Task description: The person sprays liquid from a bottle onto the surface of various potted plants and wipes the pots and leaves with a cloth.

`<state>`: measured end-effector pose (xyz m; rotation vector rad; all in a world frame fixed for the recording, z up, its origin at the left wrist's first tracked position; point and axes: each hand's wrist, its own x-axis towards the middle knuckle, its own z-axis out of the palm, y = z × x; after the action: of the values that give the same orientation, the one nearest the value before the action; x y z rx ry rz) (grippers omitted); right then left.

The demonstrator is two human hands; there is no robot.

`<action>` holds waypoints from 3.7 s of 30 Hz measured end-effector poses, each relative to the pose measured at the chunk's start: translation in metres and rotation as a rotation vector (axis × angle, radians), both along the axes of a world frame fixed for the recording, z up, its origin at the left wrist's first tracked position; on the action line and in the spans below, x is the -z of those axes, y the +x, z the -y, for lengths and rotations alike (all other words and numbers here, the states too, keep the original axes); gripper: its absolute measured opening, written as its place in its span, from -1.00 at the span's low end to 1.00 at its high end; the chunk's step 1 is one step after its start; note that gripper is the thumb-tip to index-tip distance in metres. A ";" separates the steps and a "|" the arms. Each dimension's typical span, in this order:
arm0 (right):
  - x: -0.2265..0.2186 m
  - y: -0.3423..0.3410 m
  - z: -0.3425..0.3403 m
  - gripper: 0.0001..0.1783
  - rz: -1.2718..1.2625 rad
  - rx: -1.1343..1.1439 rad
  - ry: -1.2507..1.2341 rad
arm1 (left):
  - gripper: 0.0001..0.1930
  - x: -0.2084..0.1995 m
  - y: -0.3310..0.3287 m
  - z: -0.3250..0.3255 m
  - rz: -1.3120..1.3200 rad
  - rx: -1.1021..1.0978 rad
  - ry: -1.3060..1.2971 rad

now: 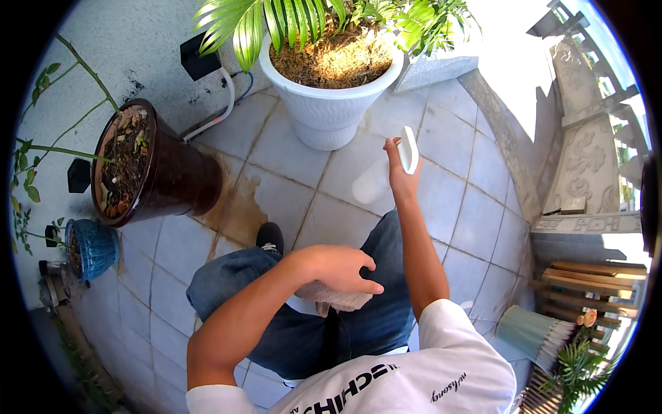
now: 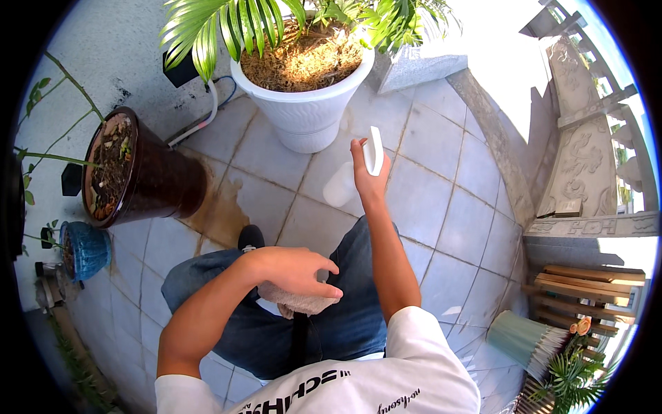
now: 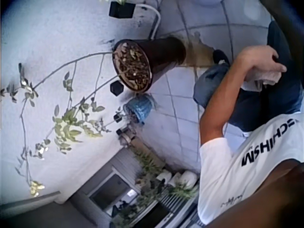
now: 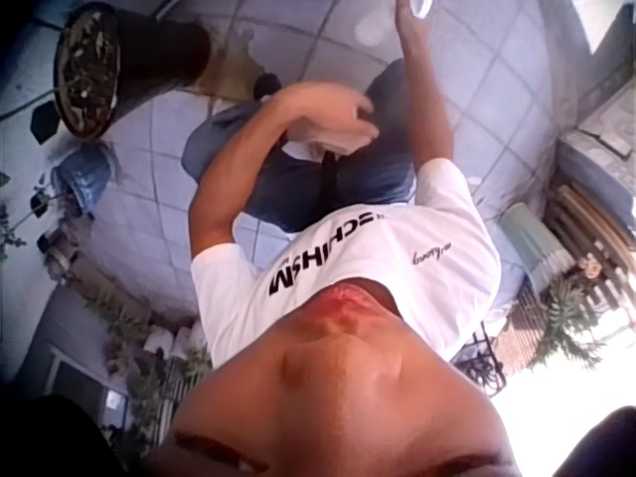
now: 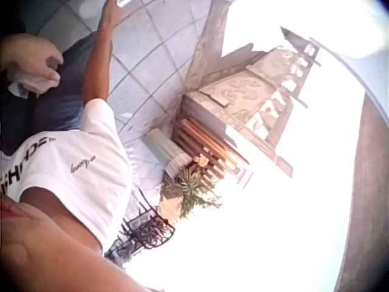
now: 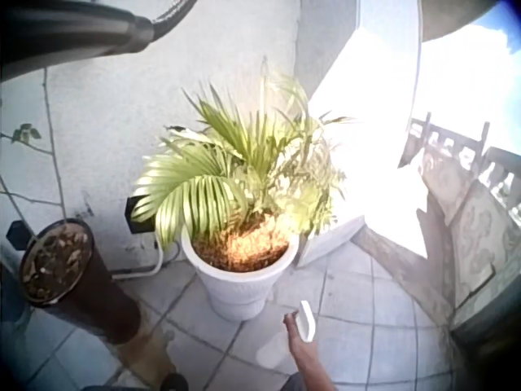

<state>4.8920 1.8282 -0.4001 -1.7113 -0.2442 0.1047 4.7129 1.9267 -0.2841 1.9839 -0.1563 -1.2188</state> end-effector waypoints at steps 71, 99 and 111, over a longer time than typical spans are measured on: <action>-0.040 -0.025 -0.119 -0.76 0.276 -0.113 0.105 | -0.33 0.009 0.003 0.025 0.002 0.226 -0.065; 0.109 -0.088 -0.007 -0.75 -0.010 -0.373 -0.296 | -0.32 -0.002 0.007 0.021 0.031 0.137 -0.068; 0.098 -0.063 0.000 -0.74 0.007 -0.064 -0.204 | -0.31 -0.007 0.011 0.020 0.059 0.137 -0.060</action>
<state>4.8286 1.8282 -0.4982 -1.9072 -0.3015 0.1763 4.7238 1.9065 -0.2775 1.9846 -0.3594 -1.2268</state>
